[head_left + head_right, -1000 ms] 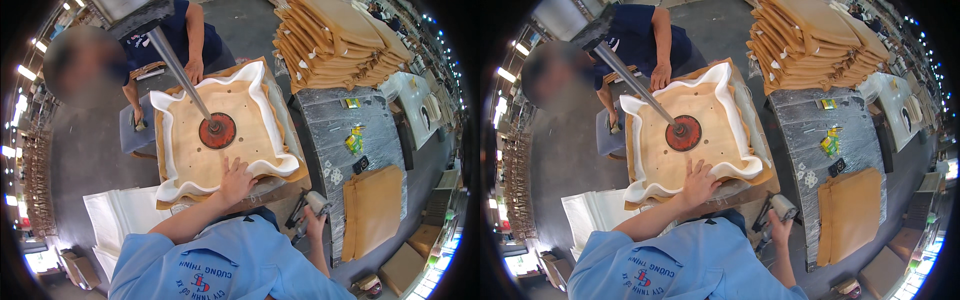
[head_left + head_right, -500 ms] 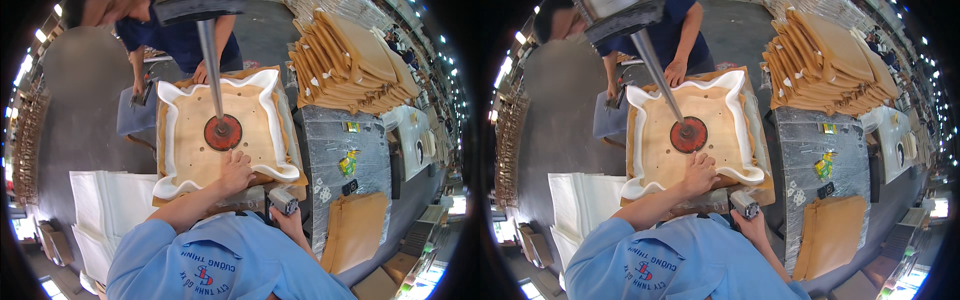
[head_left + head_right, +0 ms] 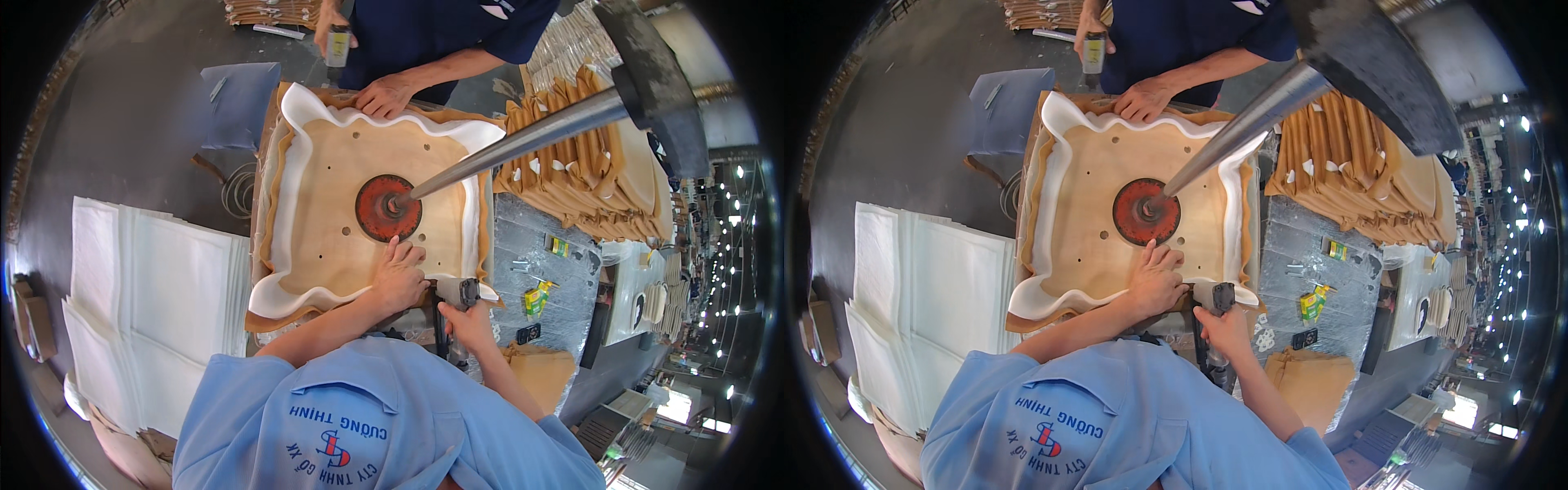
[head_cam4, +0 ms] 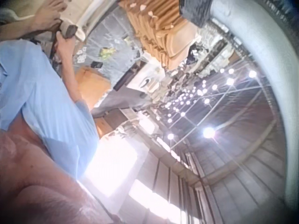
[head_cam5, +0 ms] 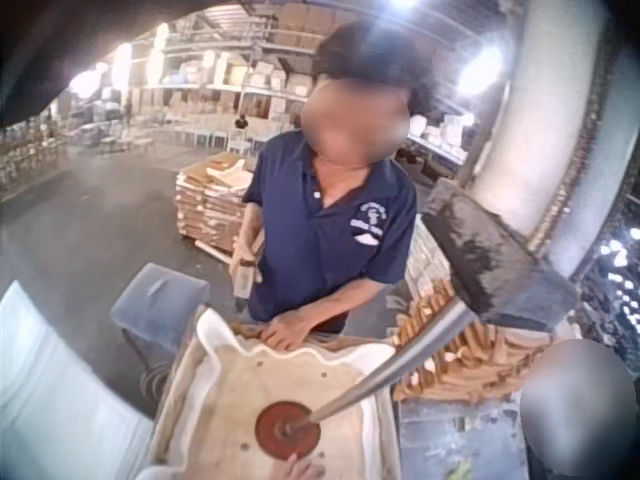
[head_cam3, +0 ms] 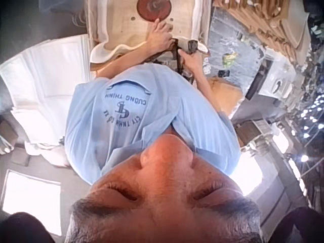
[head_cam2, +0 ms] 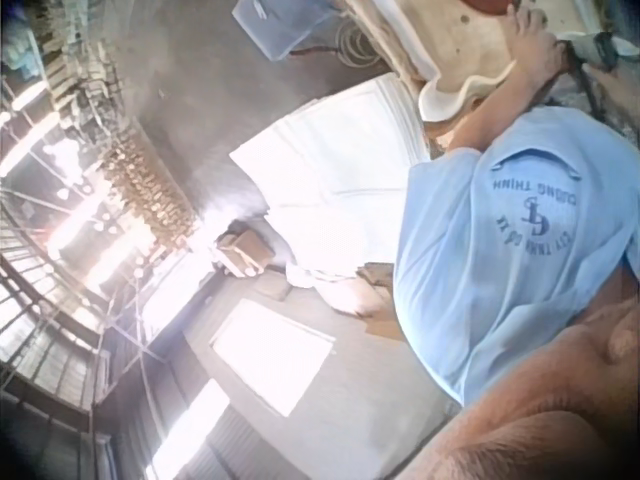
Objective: The person assembles a chair seat by placing a white foam layer and a brown fabric layer onto a wooden frame. They use a staple gun to secure the layers to the frame while a coworker assists by applying adhesive. The process is repeated for multiple units.
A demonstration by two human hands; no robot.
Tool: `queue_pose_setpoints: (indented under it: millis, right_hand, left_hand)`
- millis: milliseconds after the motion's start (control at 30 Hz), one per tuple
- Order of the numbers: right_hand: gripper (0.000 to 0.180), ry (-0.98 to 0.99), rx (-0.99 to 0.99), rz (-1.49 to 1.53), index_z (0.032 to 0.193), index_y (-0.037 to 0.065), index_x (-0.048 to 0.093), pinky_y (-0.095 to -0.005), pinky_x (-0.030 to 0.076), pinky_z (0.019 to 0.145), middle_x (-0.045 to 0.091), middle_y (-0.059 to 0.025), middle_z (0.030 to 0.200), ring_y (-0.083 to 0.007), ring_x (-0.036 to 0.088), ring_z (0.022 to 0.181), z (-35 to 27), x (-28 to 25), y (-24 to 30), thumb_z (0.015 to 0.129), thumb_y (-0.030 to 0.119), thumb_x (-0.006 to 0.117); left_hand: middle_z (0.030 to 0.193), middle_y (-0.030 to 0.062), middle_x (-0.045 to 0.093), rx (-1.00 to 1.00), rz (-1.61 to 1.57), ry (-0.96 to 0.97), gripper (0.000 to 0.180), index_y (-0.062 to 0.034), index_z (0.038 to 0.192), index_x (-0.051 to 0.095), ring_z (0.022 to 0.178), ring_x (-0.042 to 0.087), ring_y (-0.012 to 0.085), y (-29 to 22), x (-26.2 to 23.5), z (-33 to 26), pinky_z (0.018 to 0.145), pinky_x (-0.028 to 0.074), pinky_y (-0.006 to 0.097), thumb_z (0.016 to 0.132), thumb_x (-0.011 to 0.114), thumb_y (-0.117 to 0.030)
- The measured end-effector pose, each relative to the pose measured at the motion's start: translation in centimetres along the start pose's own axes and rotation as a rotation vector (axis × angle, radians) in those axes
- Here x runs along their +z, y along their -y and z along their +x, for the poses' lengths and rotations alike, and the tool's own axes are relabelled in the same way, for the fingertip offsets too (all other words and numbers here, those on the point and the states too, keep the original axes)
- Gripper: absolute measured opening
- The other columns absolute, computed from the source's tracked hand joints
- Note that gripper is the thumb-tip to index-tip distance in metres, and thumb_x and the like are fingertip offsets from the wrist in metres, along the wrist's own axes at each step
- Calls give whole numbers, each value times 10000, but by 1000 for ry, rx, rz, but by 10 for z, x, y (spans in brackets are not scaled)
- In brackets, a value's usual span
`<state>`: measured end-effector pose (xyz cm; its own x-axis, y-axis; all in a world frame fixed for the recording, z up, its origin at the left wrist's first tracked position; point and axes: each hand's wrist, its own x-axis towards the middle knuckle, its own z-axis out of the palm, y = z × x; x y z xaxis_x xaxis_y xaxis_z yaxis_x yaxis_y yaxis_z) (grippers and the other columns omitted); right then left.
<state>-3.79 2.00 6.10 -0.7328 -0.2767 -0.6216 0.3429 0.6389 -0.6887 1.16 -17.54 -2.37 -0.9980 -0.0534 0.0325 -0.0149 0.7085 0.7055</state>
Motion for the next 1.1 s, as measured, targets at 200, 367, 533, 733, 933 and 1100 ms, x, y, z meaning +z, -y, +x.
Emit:
queue_pose_setpoints:
  millis: [200, 367, 533, 733, 933, 1100]
  right_hand:
    - [237, -5, 3, -145, 904, -1, 712, -308, 452, 458, 625, -30, 583, -116, 583, 471, 8, 6, 17, 959, 220, 780]
    - [229, -27, 18, -139, 889, 8, 717, -316, 462, 464, 629, -30, 580, -123, 592, 477, 8, 9, 21, 953, 218, 783]
    - [248, -26, 5, -63, 871, 13, 714, -318, 460, 467, 633, -21, 581, -121, 591, 479, 9, 7, 12, 951, 236, 789]
    - [271, 8, -18, -85, 847, 25, 709, -318, 465, 480, 631, -15, 578, -119, 591, 480, 10, 6, 9, 949, 261, 797]
    - [199, 6, -16, -169, 906, 5, 712, -307, 462, 470, 631, -13, 619, -110, 576, 492, 17, 6, 10, 949, 185, 784]
    - [288, -19, 24, -256, 819, 8, 706, -335, 490, 494, 631, -33, 566, -143, 616, 487, 14, 10, 11, 924, 261, 794]
  left_hand:
    - [1452, 54, 552, 28, 138, 13, 342, -39, 967, 830, 1538, 318, 340, 2, 1, -3, 1316, 103, 575, 892, 768, -366]
    - [1602, 95, 460, -35, 192, 26, 352, -38, 987, 818, 1631, 167, 379, 0, -1, -21, 1324, 104, 583, 933, 747, -378]
    - [1619, 85, 454, -105, 55, -16, 295, -78, 947, 821, 1634, 168, 365, 1, 7, -17, 1329, 110, 571, 948, 726, -357]
    - [1600, 64, 482, -133, 11, -53, 252, -96, 902, 826, 1630, 189, 337, 1, 8, -16, 1329, 115, 548, 947, 700, -309]
    - [1593, 54, 491, -144, 22, -57, 262, -101, 903, 831, 1627, 199, 323, 0, 8, -15, 1325, 122, 538, 946, 682, -312]
    - [1588, 52, 498, -145, 7, -66, 263, -102, 906, 834, 1627, 198, 320, 0, 9, -17, 1321, 130, 534, 939, 683, -315]
